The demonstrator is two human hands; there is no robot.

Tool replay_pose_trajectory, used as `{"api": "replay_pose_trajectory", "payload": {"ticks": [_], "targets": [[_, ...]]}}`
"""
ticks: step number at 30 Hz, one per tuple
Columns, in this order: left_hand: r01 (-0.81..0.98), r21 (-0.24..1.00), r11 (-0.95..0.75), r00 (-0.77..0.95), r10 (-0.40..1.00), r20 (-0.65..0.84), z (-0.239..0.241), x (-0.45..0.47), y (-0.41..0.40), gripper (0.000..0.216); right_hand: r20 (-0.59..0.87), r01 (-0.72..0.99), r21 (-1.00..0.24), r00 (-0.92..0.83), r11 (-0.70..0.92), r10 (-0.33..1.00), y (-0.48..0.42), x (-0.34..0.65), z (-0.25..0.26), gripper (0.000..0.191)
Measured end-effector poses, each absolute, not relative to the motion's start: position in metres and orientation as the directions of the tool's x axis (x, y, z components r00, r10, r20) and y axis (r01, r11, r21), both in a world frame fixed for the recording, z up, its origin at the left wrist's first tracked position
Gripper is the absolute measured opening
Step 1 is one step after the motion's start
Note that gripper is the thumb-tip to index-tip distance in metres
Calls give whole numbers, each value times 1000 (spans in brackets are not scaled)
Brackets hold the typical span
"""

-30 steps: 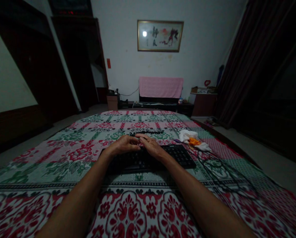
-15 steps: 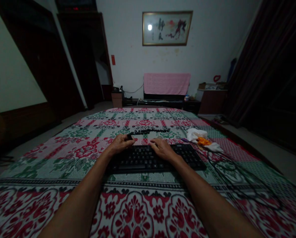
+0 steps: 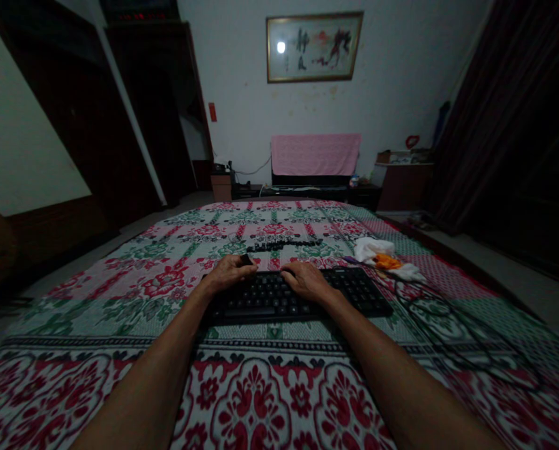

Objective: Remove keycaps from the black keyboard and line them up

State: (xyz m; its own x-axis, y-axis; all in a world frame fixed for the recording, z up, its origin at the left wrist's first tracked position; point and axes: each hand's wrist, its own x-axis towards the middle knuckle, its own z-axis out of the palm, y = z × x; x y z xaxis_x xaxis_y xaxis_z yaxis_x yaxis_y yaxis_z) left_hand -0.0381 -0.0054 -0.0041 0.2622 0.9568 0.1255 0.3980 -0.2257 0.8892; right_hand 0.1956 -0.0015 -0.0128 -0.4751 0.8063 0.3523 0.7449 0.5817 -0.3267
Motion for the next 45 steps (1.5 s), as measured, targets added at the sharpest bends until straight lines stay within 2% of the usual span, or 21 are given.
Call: {"api": "replay_pose_trajectory", "payload": {"ticks": [6,10,16,20,27,32,45], "targets": [[406,887,-220,309,946,93,1,-39,-10,30,369,747,-306,-479,591,797,2,195,-18,28],[428,878,-214,323,944,73,8,-34,-14,31,375,737,-339,-464,585,803,4,195,-20,28],[509,843,-175,318,948,4,19,-23,-22,39,379,730,-354,-460,585,803,5,196,-21,29],[506,844,-177,274,961,38,26,-17,-26,42,355,745,-354,-453,566,818,5,195,-20,29],[552,792,-261,265,955,129,20,-20,-18,42,275,789,-251,-498,561,823,1,196,-15,36],[583,753,-305,260,948,183,12,-19,-13,40,279,798,-237,-490,554,826,2,196,-16,37],[652,697,-299,353,933,69,14,-12,7,49,279,794,-238,-496,559,823,4,195,-18,36]]}}
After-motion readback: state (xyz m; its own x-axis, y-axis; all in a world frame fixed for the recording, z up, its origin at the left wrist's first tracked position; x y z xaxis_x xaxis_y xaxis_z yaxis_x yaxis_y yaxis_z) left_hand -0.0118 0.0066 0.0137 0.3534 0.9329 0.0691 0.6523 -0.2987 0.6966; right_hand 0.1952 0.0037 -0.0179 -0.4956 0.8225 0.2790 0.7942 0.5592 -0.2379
